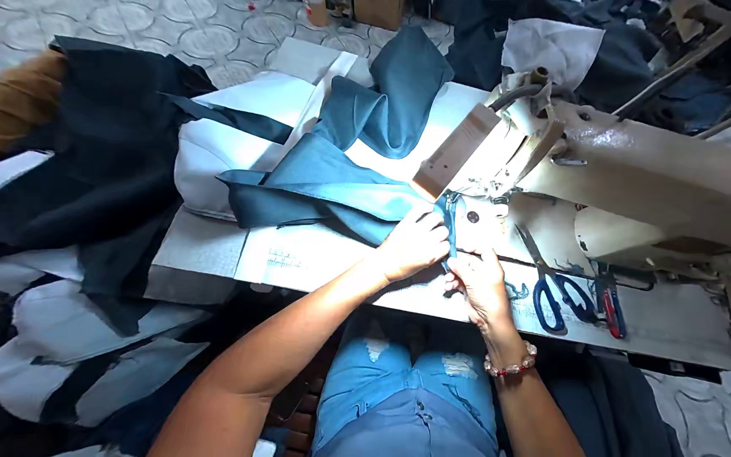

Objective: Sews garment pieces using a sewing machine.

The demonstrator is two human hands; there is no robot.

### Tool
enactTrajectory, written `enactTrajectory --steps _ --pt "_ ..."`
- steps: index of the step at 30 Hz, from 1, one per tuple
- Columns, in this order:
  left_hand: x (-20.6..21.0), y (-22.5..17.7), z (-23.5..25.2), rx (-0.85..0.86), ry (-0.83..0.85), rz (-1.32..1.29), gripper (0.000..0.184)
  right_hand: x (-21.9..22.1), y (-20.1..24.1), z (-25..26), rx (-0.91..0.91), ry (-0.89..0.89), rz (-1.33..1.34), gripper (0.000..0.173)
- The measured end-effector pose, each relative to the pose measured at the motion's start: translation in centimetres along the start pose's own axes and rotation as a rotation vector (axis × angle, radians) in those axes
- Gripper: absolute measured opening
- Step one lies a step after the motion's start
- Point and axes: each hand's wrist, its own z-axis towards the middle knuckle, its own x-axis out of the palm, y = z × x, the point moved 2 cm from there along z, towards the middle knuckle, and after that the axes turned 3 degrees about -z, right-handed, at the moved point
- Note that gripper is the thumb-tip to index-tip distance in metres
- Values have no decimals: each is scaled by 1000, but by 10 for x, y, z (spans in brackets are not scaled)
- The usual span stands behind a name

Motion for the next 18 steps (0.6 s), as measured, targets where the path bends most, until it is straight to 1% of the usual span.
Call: enactTrajectory --steps 2,3,5,7,10,12,14,15,16,18 --pt "1 -6 -13 -26 149 -62 14 -11 -3 4 -69 44 -323 34" --pt "1 -10 -19 -79 213 -86 19 -15 -1 4 -71 71 -450 37" --pt "-2 -19 -24 -186 288 -125 35 -18 4 4 -85 85 -578 39" --pt "-3 -26 -28 -246 315 -156 39 -18 5 6 -116 47 -607 39" --pt "0 -31 -30 -276 289 -176 40 -13 3 7 -145 -5 -707 41" --pt "0 -32 -31 -286 283 -193 40 -9 2 6 -226 -49 -799 36" --pt "0 -31 -31 -281 253 -219 39 -7 2 5 -282 -71 -832 28" --pt "0 -29 -31 -286 221 -240 39 -6 3 4 -275 -70 -841 25" --pt "-1 -28 -30 -299 182 -261 38 -6 3 4 -270 -75 -840 24" --pt "-2 -27 -26 -351 157 -287 40 -5 1 2 -287 -104 -834 25"
